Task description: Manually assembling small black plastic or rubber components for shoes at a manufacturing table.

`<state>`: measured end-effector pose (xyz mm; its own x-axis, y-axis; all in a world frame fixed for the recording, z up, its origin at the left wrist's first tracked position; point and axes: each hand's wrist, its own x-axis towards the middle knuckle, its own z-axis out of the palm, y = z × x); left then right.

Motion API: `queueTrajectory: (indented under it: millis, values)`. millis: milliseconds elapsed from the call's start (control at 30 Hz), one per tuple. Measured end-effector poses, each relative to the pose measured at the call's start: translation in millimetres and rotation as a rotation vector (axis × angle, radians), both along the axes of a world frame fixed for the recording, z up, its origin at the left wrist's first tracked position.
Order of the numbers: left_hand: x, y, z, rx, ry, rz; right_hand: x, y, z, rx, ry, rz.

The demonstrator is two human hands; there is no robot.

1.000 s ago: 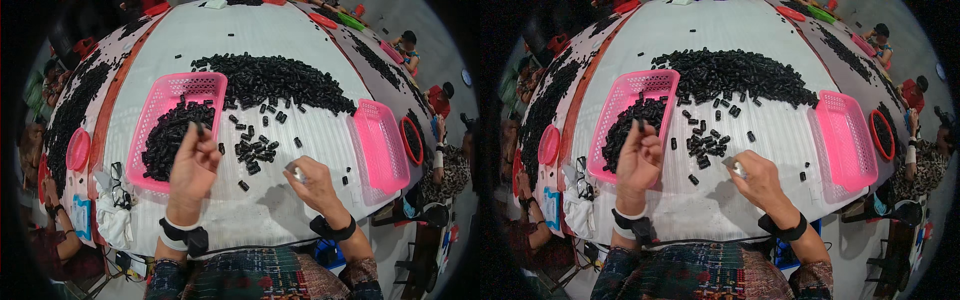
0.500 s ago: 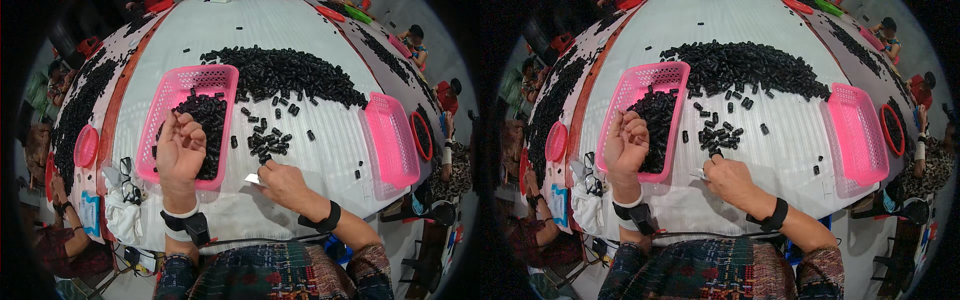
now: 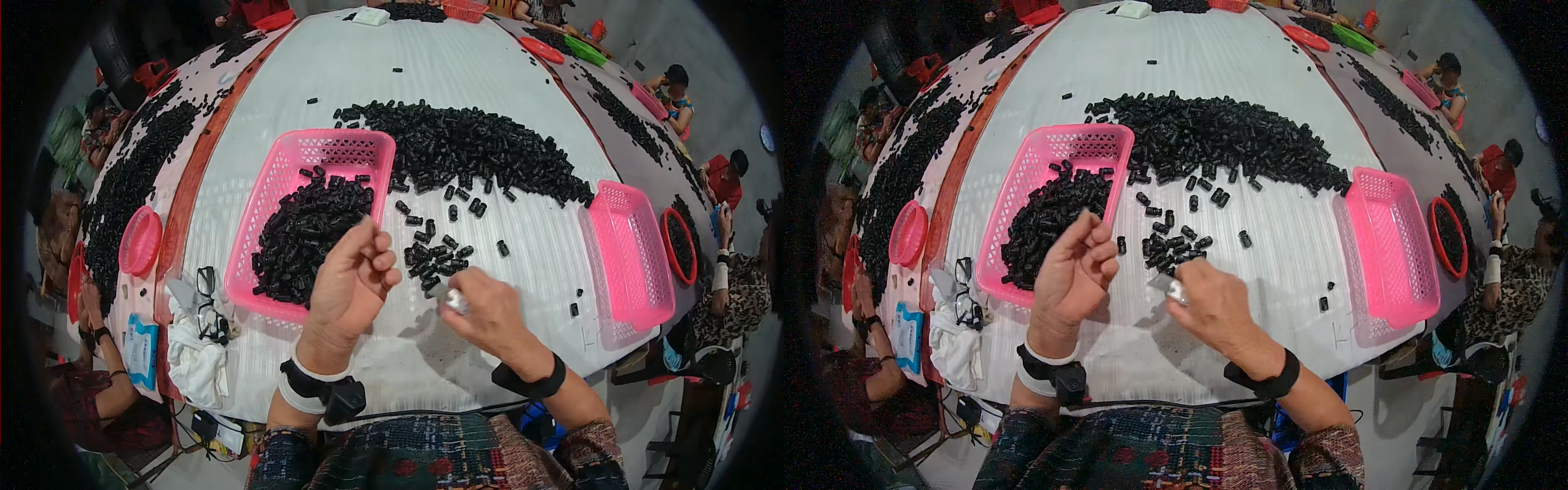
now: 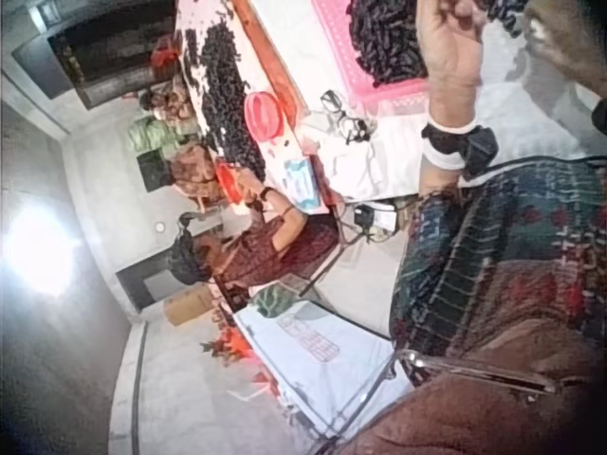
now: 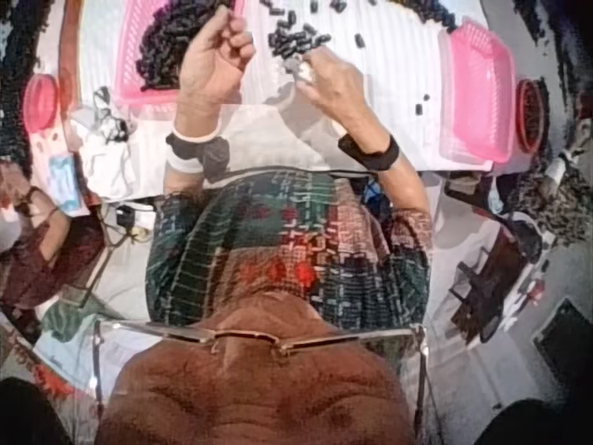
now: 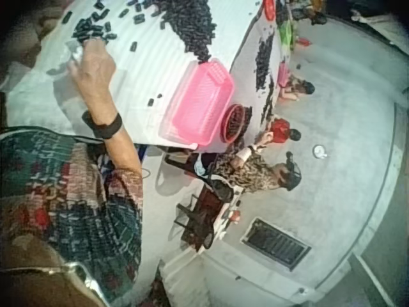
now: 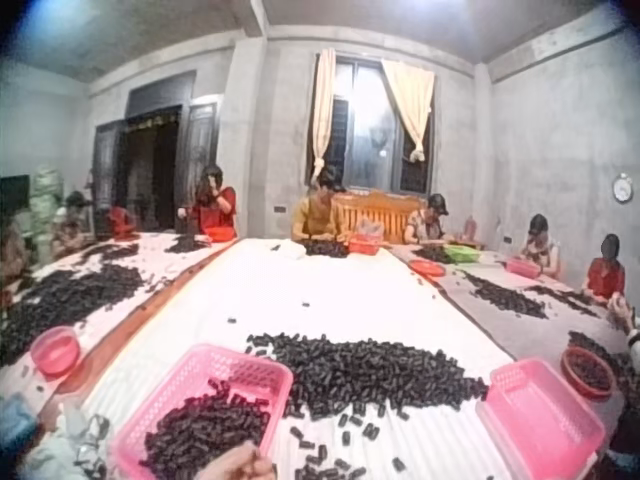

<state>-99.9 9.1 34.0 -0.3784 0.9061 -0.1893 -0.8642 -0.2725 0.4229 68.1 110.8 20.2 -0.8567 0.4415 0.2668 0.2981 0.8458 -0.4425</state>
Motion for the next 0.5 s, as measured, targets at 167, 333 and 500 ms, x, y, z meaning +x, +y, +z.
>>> queueTrajectory:
  millis: [167, 333, 500]
  values:
    - [33, 12, -4, -0.111, 0.348, -0.179, 14, 6, 31, -0.062, 0.3, -0.035]
    - [60, 10, -7, -0.1, 0.376, -0.21, 16, -4, 37, 0.045, 0.295, -0.056]
    - [62, 10, -7, -0.173, 0.326, -0.179, 18, -6, 36, 0.028, 0.325, -0.017]
